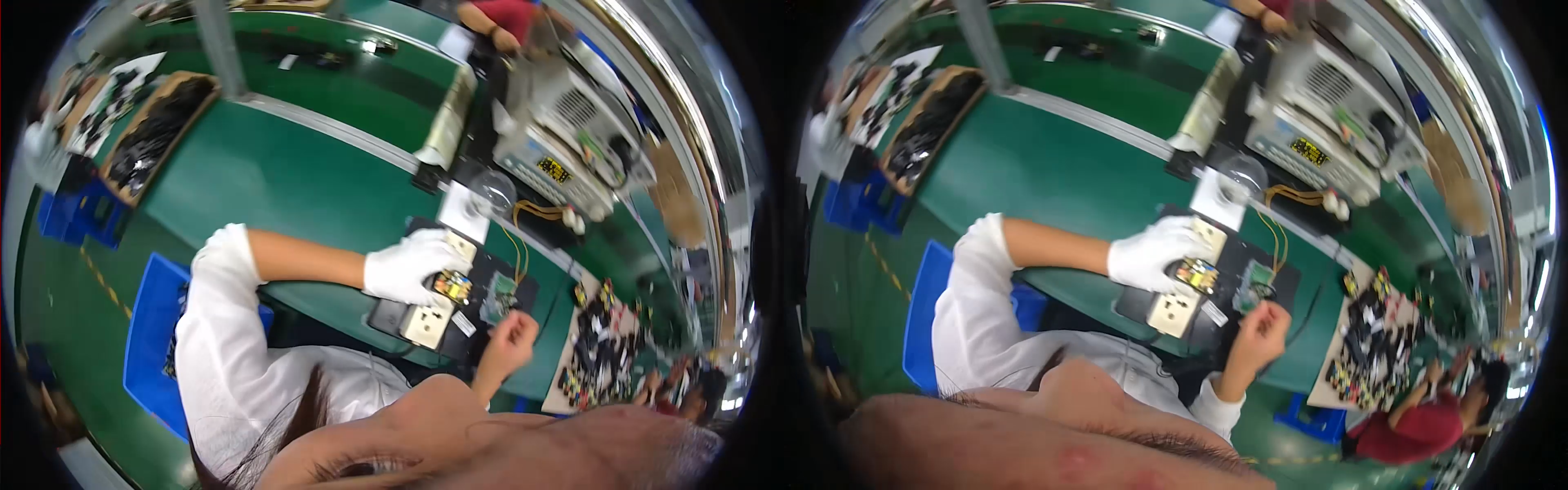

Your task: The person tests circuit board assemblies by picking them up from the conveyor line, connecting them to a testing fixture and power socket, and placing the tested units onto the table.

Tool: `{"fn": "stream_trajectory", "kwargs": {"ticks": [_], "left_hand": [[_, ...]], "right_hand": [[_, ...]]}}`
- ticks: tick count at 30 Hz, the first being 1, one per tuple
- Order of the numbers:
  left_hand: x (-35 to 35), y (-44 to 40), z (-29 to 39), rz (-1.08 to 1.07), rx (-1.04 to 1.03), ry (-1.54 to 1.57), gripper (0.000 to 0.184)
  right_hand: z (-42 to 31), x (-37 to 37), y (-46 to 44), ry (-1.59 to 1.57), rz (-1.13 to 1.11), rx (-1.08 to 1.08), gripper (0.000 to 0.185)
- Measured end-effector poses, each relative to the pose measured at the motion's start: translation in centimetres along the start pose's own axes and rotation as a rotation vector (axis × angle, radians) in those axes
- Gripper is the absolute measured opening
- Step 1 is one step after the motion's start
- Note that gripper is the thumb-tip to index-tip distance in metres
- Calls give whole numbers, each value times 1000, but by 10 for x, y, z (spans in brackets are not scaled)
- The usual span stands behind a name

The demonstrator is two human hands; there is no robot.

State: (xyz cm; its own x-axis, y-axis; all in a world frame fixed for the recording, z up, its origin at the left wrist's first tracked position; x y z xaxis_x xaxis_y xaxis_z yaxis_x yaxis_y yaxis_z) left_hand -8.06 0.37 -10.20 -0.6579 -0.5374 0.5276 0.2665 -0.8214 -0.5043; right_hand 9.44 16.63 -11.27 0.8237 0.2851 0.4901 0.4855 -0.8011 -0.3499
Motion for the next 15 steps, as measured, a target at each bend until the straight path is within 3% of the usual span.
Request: {"fn": "stream_trajectory", "kwargs": {"ticks": [5, 6, 8, 10, 11, 12, 13, 15], "left_hand": [[5, -3, 14, 24, 41, -139, 60], [7, -5, 20, 98, -54, -155, 59], [19, -15, 48, 182, -194, -165, 52], [24, -24, 70, 269, -398, -133, 45], [23, -35, 87, 95, -244, -199, 40], [21, -37, 96, 113, -326, -198, 39], [16, -41, 104, 131, -409, -195, 39], [8, -49, 123, 180, -593, -313, 21]], "right_hand": [[-6, 10, -13, -567, -195, -40, 15], [-10, 18, -14, -582, -206, -22, 15], [-22, 16, -3, -1206, -701, -316, 19], [-30, 18, 8, -1174, -932, -256, 24], [-31, 18, 12, -1145, -1042, -216, 25], [-31, 15, 16, -1068, -1091, -157, 33], [-31, 15, 22, -1068, -1107, -150, 33], [-34, 20, 27, -636, -821, -35, 45]]}}
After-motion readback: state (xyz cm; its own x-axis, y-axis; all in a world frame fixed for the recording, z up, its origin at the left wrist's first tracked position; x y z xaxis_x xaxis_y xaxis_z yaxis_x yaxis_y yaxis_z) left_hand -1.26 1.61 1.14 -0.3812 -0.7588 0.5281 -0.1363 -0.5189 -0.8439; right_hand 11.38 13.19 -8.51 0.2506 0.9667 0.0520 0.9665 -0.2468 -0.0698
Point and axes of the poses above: each hand's wrist, its own y-axis away from the middle knuckle, its own x-axis out of the back of the hand, z = x × y, the point moved 5 cm from there along -y, towards the middle knuckle, and after that the axes turned 8 degrees about y, right-handed, at the moved point
